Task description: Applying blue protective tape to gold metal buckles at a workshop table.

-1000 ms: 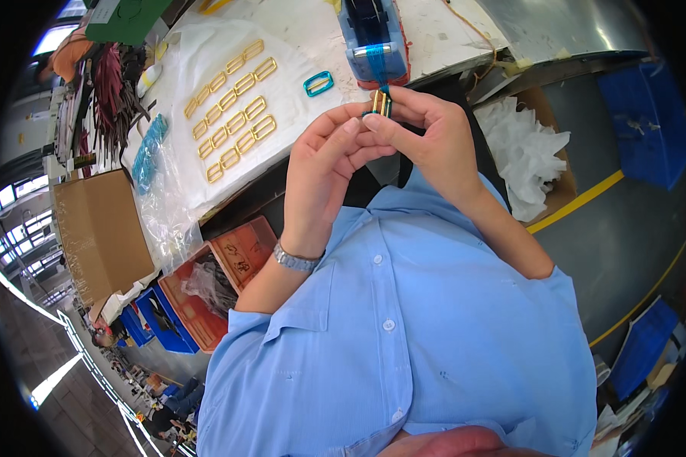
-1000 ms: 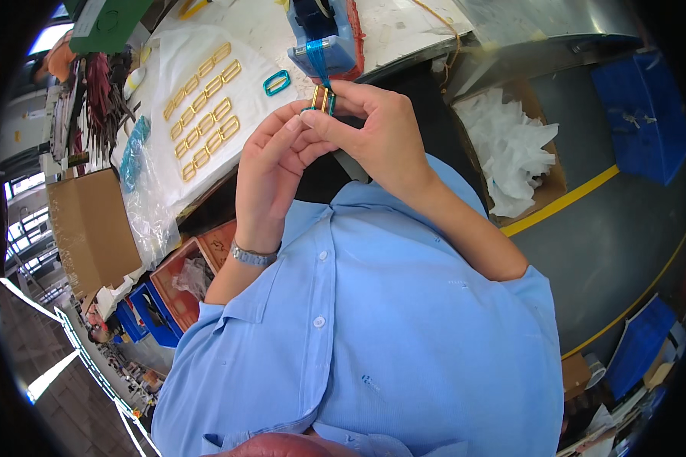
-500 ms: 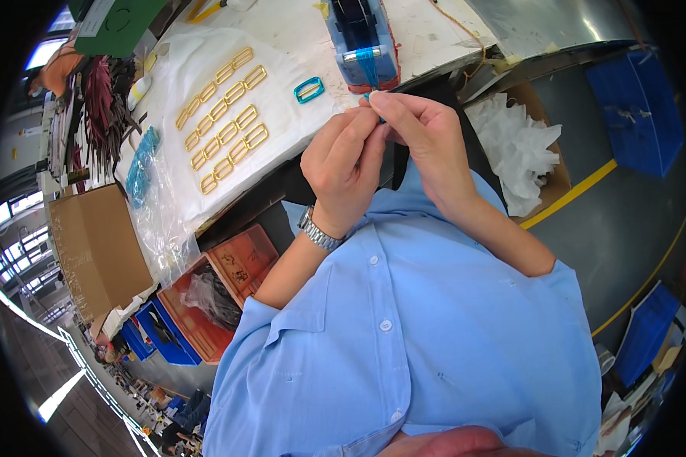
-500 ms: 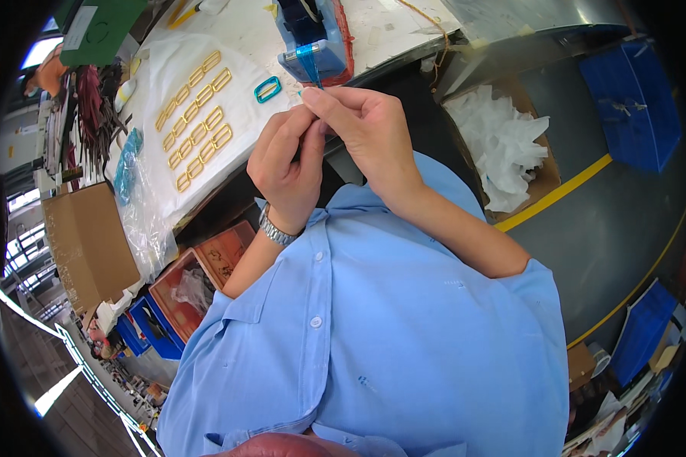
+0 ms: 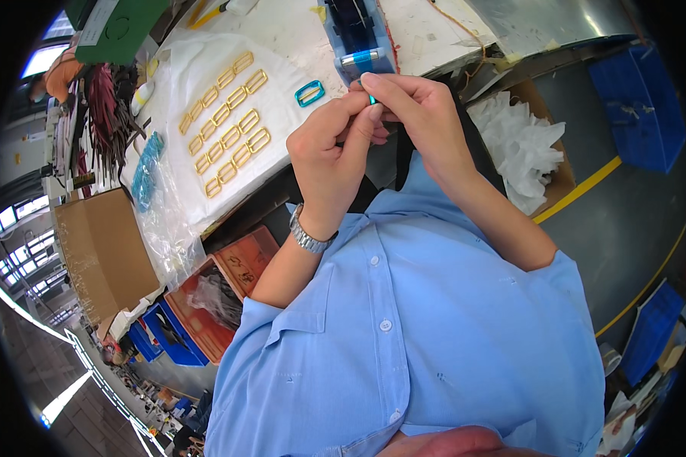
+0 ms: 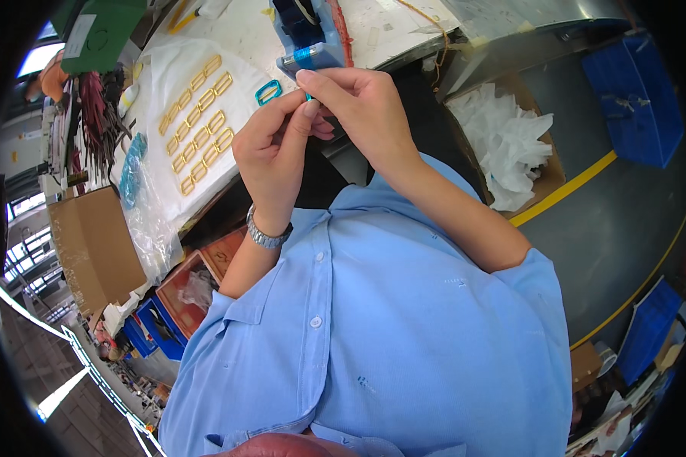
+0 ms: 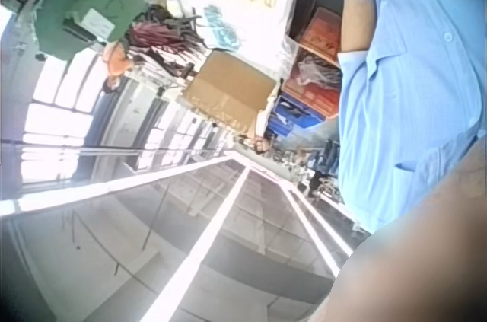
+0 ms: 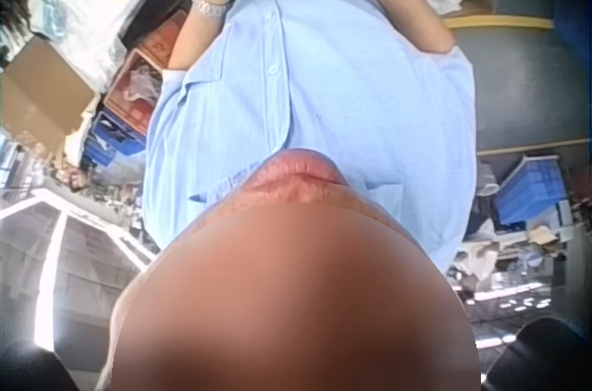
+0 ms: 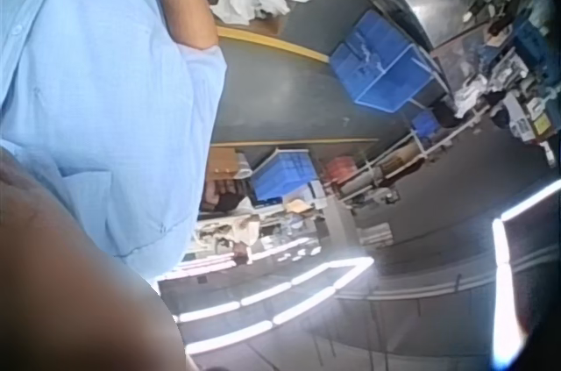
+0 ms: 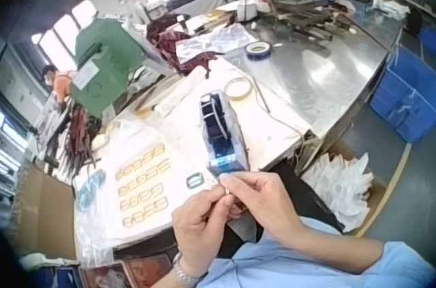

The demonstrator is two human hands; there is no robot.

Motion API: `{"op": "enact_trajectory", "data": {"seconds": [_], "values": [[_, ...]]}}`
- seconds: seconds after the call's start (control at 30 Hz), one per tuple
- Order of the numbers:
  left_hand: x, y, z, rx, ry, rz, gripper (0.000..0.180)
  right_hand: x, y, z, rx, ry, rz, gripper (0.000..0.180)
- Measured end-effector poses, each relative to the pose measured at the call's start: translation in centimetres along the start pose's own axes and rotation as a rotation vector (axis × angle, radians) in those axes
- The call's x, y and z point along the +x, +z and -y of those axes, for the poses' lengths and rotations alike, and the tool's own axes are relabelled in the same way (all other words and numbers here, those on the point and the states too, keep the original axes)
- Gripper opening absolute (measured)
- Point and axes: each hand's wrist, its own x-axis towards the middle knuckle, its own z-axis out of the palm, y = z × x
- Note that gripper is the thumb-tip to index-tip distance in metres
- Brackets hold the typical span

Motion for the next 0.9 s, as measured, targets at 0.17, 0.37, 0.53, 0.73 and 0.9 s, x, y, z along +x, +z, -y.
{"op": "enact_trajectory", "data": {"seconds": [0.17,0.37,0.53,0.73,0.9], "values": [[0.6,0.0,-0.5,-0.096,-0.1,-0.027,0.012,0.5,-0.7,-0.7,-0.227,-0.063,-0.032,0.037],[1.7,-0.3,-1.0,-0.251,-0.227,0.014,0.016,-0.1,-0.8,-1.0,-0.058,-0.082,-0.01,0.031],[2.2,-0.5,-1.4,-0.32,-0.311,0.018,0.017,-0.3,-1.5,0.1,-0.233,-0.065,0.124,0.027],[2.8,-0.4,-1.5,-0.316,-0.342,0.031,0.019,0.3,-2.5,-0.9,-0.201,-0.077,0.172,0.03],[2.8,-0.1,-1.5,-0.276,-0.316,0.026,0.02,0.2,-2.6,-1.6,-0.332,-0.171,0.142,0.03]]}}
